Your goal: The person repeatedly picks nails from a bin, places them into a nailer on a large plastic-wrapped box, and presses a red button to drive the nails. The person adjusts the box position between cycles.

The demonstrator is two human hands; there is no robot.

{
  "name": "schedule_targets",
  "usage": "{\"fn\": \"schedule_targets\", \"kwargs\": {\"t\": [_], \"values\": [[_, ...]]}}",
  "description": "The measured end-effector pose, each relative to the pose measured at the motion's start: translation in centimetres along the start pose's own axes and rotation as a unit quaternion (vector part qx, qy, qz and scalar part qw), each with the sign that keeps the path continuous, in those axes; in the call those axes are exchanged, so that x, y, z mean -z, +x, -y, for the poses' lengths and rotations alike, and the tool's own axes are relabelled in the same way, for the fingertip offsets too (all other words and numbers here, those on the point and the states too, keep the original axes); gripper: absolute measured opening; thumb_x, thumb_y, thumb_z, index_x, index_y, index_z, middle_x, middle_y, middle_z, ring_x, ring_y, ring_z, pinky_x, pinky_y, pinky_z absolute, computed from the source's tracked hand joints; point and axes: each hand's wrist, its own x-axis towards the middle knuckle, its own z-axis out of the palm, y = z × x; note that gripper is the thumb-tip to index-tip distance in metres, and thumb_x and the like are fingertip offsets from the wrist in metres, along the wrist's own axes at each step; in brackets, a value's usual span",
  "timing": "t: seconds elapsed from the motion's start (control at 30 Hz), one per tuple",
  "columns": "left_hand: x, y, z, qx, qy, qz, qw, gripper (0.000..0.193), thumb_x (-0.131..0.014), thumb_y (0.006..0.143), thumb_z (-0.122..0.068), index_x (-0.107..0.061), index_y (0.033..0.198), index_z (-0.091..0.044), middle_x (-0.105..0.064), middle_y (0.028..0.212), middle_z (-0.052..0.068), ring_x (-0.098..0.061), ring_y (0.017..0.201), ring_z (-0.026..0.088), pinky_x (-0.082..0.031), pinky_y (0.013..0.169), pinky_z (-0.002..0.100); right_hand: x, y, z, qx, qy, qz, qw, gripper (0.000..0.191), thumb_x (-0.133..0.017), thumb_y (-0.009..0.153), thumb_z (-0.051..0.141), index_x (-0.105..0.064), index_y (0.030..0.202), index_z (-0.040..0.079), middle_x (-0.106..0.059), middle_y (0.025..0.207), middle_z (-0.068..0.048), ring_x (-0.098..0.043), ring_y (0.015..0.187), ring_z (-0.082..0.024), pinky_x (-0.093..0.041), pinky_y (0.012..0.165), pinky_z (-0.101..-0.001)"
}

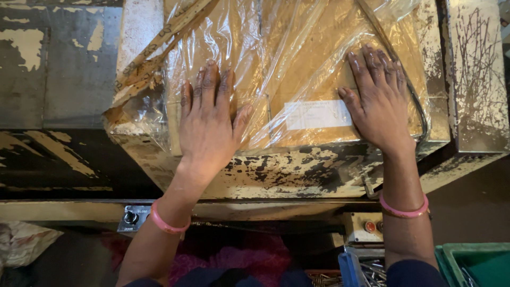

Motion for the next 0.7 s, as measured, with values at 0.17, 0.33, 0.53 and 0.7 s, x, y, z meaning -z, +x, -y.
{"fn": "schedule_targets", "kwargs": {"t": [0.17, 0.33, 0.53, 0.7], "values": [[-0.2, -0.4, 0.2, -0.01, 0.016, -0.006, 1.0, 0.071, -0.041, 0.112, -0.053, -0.038, 0.158, 0.001, -0.037, 0.161, 0.029, -0.041, 0.146, 0.048, -0.026, 0.124, 0.059, 0.2, -0.4, 0.0, 0.014, -0.004, -0.004, 1.0, 0.063, -0.046, 0.11, 0.044, -0.042, 0.163, 0.009, -0.035, 0.168, -0.021, -0.032, 0.153, -0.044, -0.018, 0.126, -0.0594], [-0.6, -1.3, 1.1, -0.038, 0.021, -0.012, 0.999, 0.07, -0.035, 0.119, -0.055, -0.036, 0.162, 0.001, -0.035, 0.165, 0.028, -0.041, 0.152, 0.047, -0.032, 0.126, 0.062, -0.2, -2.0, -0.7, 0.05, -0.046, -0.031, 0.997, 0.055, -0.051, 0.116, 0.037, -0.047, 0.158, 0.003, -0.045, 0.157, -0.027, -0.04, 0.147, -0.049, -0.024, 0.126, -0.0586], [-1.4, -2.6, 2.5, -0.062, 0.093, 0.002, 0.994, 0.066, -0.024, 0.122, -0.05, -0.029, 0.165, -0.001, -0.032, 0.171, 0.024, -0.039, 0.159, 0.043, -0.034, 0.133, 0.059, -0.6, -5.1, -1.3, 0.044, -0.036, -0.031, 0.998, 0.04, -0.051, 0.119, 0.04, -0.065, 0.117, 0.002, -0.065, 0.104, -0.021, -0.059, 0.101, -0.043, -0.042, 0.087, -0.053], [-1.3, -4.3, 2.9, -0.089, 0.065, 0.013, 0.994, 0.057, -0.02, 0.12, -0.038, -0.026, 0.164, -0.002, -0.048, 0.149, 0.021, -0.053, 0.134, 0.031, -0.049, 0.112, 0.04, -1.3, -7.7, -2.1, -0.005, -0.001, 0.055, 0.998, 0.041, -0.052, 0.119, 0.039, -0.072, 0.107, 0.005, -0.06, 0.072, -0.021, -0.054, 0.06, -0.039, -0.04, 0.056, -0.0488]]}}
